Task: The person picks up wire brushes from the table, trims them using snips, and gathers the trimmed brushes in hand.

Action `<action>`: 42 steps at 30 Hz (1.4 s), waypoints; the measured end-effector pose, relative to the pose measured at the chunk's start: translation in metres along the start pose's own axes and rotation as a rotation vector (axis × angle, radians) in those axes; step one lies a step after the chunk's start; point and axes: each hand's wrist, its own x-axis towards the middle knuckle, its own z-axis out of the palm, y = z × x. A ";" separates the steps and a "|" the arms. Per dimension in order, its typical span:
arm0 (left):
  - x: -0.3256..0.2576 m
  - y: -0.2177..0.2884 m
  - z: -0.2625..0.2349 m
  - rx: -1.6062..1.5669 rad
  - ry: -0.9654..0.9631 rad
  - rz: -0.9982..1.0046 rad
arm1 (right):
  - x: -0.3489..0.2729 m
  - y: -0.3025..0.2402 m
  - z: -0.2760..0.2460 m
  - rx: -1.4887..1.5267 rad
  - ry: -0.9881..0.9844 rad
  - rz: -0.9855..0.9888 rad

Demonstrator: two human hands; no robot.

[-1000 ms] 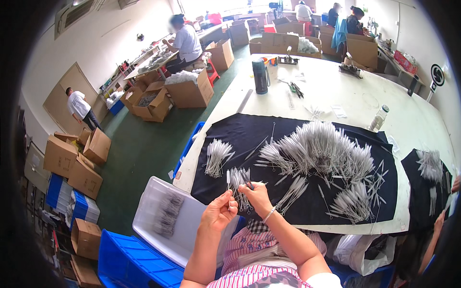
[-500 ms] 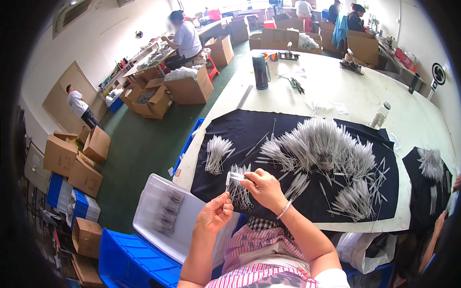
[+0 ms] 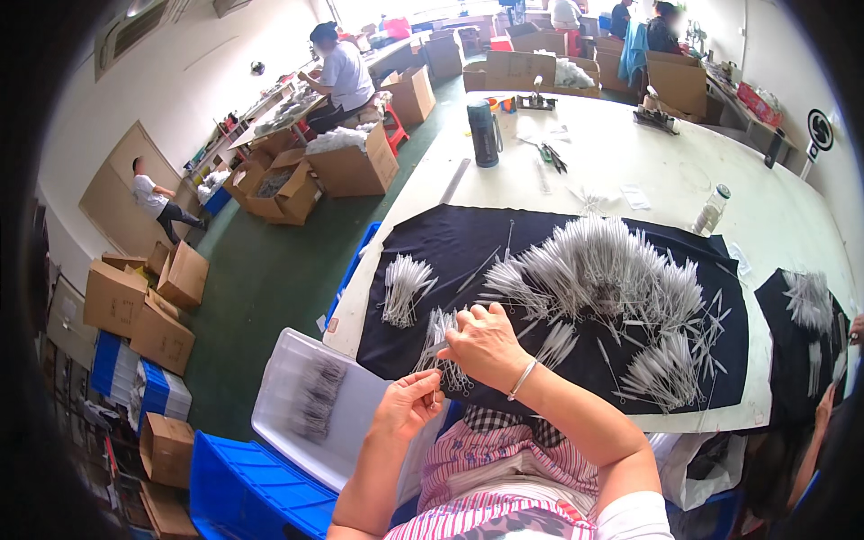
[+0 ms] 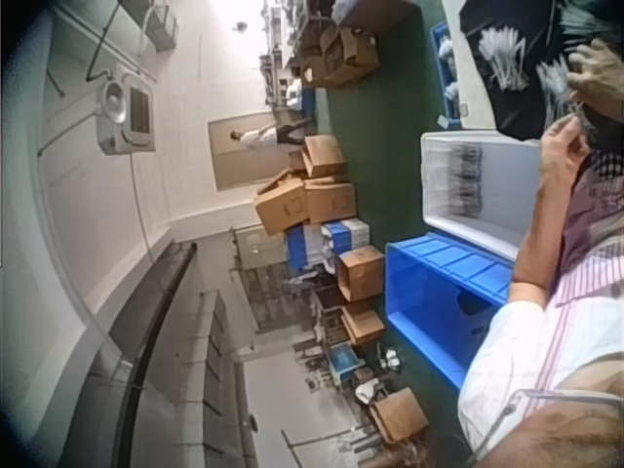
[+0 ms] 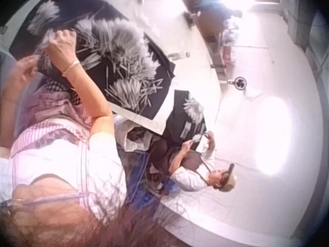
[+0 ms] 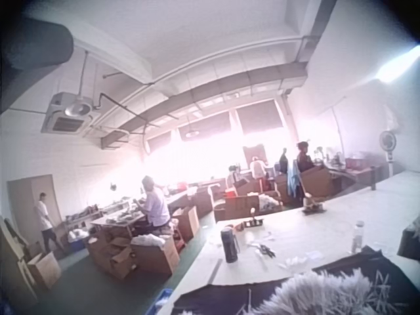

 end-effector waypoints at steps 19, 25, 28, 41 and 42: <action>0.063 -0.028 0.026 1.600 0.318 0.936 | -0.134 0.039 0.034 1.538 0.493 1.305; 0.067 -0.097 0.082 2.039 0.136 0.872 | -0.144 0.037 0.034 1.700 0.555 1.391; 0.080 -0.113 0.079 2.112 0.166 0.854 | -0.153 0.042 0.035 1.693 0.602 1.391; 0.094 -0.141 0.083 2.238 0.285 0.832 | -0.162 0.042 0.037 1.716 0.605 1.293; 0.092 -0.141 0.084 2.255 0.278 0.863 | -0.163 0.042 0.036 1.710 0.615 1.293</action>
